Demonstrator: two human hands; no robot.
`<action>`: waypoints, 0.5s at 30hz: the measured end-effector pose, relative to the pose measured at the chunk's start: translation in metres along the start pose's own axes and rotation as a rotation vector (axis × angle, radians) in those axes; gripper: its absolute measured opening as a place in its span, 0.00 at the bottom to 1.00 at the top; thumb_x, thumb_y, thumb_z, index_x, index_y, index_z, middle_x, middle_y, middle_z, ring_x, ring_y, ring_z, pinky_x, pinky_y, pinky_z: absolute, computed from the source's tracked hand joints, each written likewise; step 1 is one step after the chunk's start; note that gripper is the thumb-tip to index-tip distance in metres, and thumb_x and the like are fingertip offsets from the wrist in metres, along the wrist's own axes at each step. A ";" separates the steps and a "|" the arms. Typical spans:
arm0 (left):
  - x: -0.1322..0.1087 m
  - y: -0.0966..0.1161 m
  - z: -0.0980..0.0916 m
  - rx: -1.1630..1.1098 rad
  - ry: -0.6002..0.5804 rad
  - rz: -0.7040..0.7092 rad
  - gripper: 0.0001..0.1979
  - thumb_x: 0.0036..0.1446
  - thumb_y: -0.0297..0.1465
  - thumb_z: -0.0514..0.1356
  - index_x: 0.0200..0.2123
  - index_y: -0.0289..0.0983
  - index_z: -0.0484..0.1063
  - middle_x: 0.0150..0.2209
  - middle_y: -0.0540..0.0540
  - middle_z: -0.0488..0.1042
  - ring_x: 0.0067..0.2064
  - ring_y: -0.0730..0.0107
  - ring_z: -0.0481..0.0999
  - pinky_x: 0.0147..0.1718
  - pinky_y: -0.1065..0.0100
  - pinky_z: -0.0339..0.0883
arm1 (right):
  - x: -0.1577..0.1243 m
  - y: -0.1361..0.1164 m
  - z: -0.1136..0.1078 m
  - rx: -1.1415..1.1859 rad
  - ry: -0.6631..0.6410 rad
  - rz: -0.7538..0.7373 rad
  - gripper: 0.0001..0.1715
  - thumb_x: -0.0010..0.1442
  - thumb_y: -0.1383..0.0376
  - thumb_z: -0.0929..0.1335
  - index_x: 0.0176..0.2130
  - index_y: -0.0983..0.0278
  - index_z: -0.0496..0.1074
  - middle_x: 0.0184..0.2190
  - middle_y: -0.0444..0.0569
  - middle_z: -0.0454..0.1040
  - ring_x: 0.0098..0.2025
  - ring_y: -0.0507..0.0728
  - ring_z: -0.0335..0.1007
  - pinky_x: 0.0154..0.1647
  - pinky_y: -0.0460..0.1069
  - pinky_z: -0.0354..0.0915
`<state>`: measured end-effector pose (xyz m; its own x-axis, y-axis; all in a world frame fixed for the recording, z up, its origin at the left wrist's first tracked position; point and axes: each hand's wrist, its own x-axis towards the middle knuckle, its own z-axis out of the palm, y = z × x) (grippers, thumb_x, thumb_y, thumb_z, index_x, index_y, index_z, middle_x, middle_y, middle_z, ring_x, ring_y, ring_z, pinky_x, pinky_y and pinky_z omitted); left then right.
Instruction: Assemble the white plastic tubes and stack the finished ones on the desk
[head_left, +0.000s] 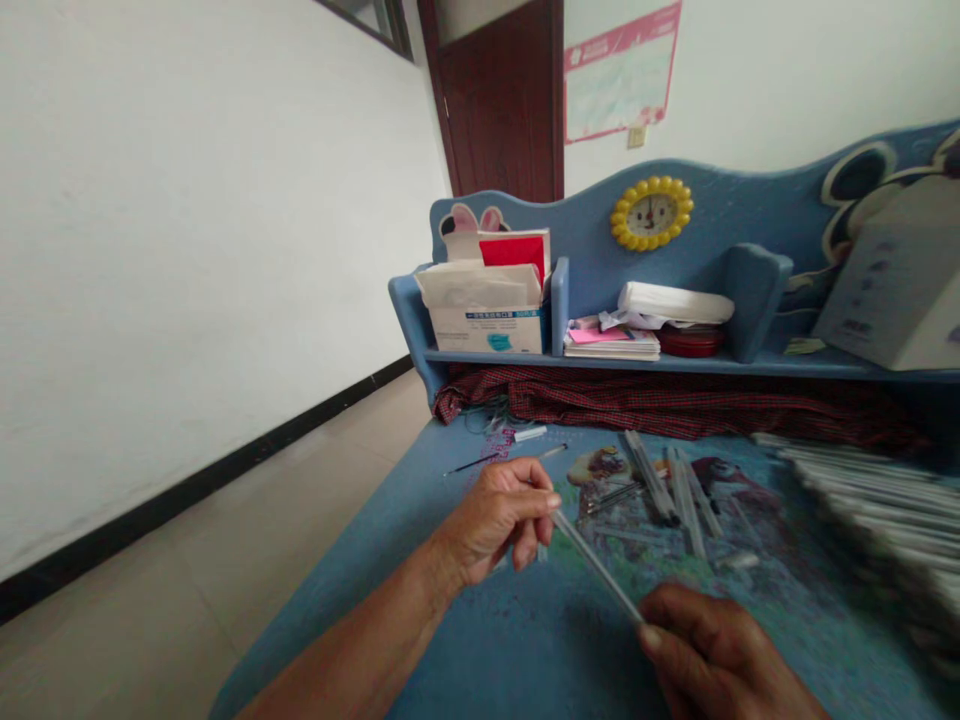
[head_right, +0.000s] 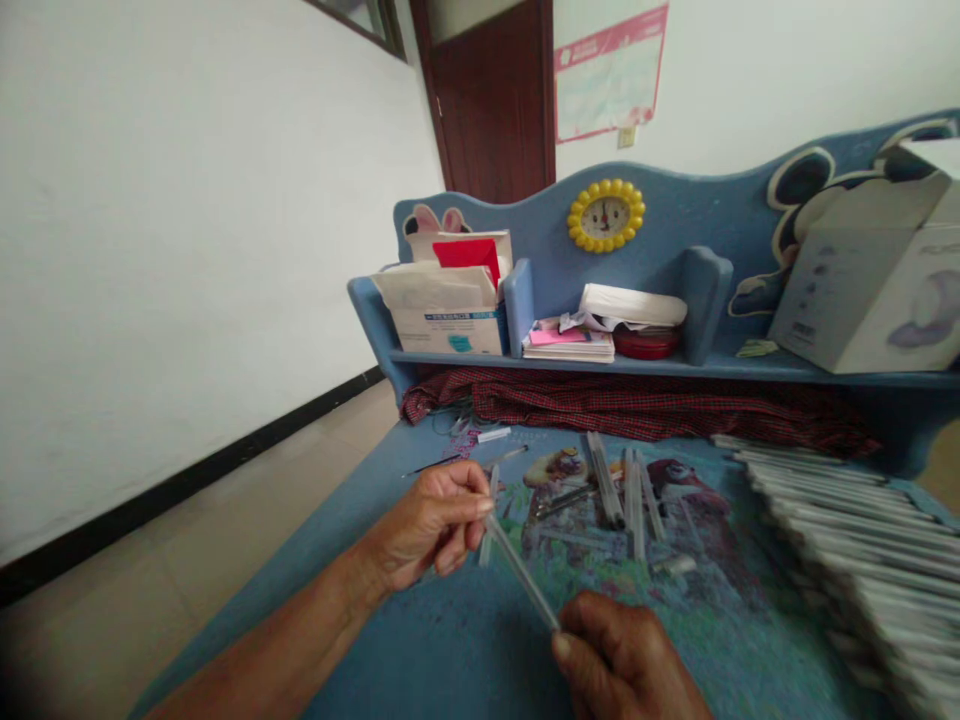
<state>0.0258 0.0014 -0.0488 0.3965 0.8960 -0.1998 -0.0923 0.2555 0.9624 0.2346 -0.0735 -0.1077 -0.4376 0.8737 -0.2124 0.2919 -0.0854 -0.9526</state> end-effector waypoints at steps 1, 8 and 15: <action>-0.001 0.001 0.001 -0.001 -0.001 0.006 0.09 0.46 0.30 0.62 0.26 0.35 0.62 0.15 0.53 0.70 0.08 0.83 0.58 0.08 0.81 0.50 | 0.001 -0.001 0.000 0.009 -0.015 -0.007 0.27 0.56 0.43 0.59 0.25 0.63 0.57 0.16 0.39 0.56 0.19 0.47 0.50 0.17 0.43 0.45; -0.001 0.007 0.009 0.080 0.010 0.031 0.11 0.49 0.35 0.62 0.27 0.36 0.63 0.14 0.53 0.70 0.08 0.84 0.57 0.09 0.82 0.50 | 0.003 -0.018 -0.007 -0.123 0.024 -0.153 0.16 0.57 0.56 0.61 0.26 0.65 0.62 0.16 0.38 0.56 0.19 0.47 0.51 0.16 0.42 0.46; 0.000 0.005 0.016 0.104 -0.046 -0.005 0.16 0.46 0.41 0.64 0.27 0.36 0.64 0.16 0.52 0.71 0.10 0.84 0.59 0.10 0.81 0.53 | -0.005 -0.040 -0.027 -0.740 0.201 -0.281 0.10 0.58 0.63 0.62 0.37 0.63 0.70 0.23 0.43 0.70 0.23 0.49 0.63 0.23 0.43 0.52</action>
<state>0.0402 -0.0033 -0.0407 0.4380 0.8767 -0.1987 0.0038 0.2192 0.9757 0.2480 -0.0620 -0.0626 -0.4381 0.8904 0.1232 0.7107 0.4271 -0.5590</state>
